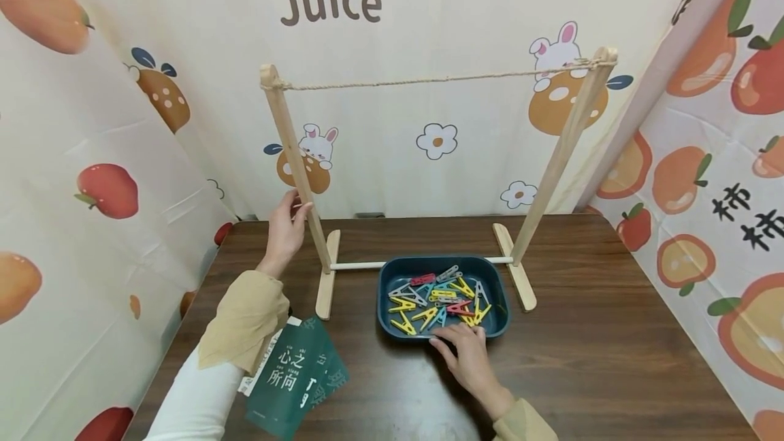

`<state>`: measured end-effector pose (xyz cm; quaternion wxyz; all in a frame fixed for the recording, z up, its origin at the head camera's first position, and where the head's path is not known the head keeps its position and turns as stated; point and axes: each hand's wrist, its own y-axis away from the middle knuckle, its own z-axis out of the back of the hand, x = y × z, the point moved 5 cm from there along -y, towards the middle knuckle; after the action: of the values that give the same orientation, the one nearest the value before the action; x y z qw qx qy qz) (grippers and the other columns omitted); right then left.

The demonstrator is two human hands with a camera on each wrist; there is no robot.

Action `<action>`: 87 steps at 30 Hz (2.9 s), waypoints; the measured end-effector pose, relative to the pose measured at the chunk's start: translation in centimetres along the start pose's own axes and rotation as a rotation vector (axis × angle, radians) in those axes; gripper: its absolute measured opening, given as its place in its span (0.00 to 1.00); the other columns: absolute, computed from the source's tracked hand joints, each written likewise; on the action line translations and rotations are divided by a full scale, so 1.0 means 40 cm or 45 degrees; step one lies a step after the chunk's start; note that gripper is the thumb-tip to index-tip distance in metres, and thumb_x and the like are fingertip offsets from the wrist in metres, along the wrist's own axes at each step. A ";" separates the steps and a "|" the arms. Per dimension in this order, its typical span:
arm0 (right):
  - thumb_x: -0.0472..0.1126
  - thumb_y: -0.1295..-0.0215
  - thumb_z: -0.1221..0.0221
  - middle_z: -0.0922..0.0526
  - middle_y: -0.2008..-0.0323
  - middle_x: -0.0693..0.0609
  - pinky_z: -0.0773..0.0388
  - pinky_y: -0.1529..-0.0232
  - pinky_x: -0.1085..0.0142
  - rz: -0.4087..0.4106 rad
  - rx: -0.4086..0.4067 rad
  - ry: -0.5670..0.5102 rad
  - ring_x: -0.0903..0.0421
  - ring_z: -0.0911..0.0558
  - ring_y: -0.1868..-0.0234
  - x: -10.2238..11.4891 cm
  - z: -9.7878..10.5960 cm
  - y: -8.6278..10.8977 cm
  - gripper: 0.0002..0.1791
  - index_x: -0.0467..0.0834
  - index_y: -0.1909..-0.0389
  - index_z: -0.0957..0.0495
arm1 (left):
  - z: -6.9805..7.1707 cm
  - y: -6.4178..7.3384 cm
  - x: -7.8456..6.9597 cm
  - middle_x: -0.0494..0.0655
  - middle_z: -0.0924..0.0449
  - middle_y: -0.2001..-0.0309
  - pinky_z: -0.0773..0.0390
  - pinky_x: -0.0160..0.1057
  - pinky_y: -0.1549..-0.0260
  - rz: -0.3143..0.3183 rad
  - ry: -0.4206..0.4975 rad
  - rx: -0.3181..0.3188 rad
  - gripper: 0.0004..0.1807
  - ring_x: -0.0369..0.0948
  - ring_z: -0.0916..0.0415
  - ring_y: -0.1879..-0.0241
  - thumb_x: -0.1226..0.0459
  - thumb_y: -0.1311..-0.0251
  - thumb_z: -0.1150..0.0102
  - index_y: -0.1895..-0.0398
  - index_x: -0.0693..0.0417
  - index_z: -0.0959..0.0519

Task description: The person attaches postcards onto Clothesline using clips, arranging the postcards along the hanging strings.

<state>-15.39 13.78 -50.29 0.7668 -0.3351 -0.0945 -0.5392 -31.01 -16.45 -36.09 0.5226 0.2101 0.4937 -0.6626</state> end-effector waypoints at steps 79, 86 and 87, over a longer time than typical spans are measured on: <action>0.34 0.57 0.33 0.23 0.63 0.40 0.27 0.61 0.55 0.044 0.575 0.276 0.46 0.24 0.61 -0.168 0.048 -0.128 0.23 0.30 0.58 0.27 | -0.325 0.432 0.035 0.42 0.33 0.84 0.34 0.29 0.86 0.350 -0.090 0.296 0.17 0.30 0.38 0.87 0.67 0.45 0.43 0.59 0.76 0.27; 0.32 0.58 0.32 0.23 0.70 0.45 0.26 0.66 0.58 0.089 0.556 0.258 0.49 0.24 0.66 -0.169 0.044 -0.129 0.17 0.32 0.65 0.25 | -0.326 0.441 0.035 0.42 0.32 0.85 0.32 0.29 0.85 0.356 -0.056 0.239 0.17 0.29 0.36 0.88 0.68 0.45 0.43 0.57 0.77 0.27; 0.32 0.58 0.32 0.24 0.70 0.45 0.26 0.67 0.59 0.089 0.556 0.244 0.50 0.24 0.67 -0.169 0.044 -0.130 0.17 0.32 0.66 0.25 | -0.325 0.442 0.036 0.42 0.32 0.85 0.32 0.29 0.85 0.365 -0.052 0.234 0.17 0.29 0.36 0.87 0.68 0.45 0.43 0.57 0.77 0.27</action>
<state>-22.33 19.01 -50.24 0.8448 -0.1118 -0.1240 -0.5083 -18.73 -5.17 -50.42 0.6002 0.3118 0.3852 -0.6278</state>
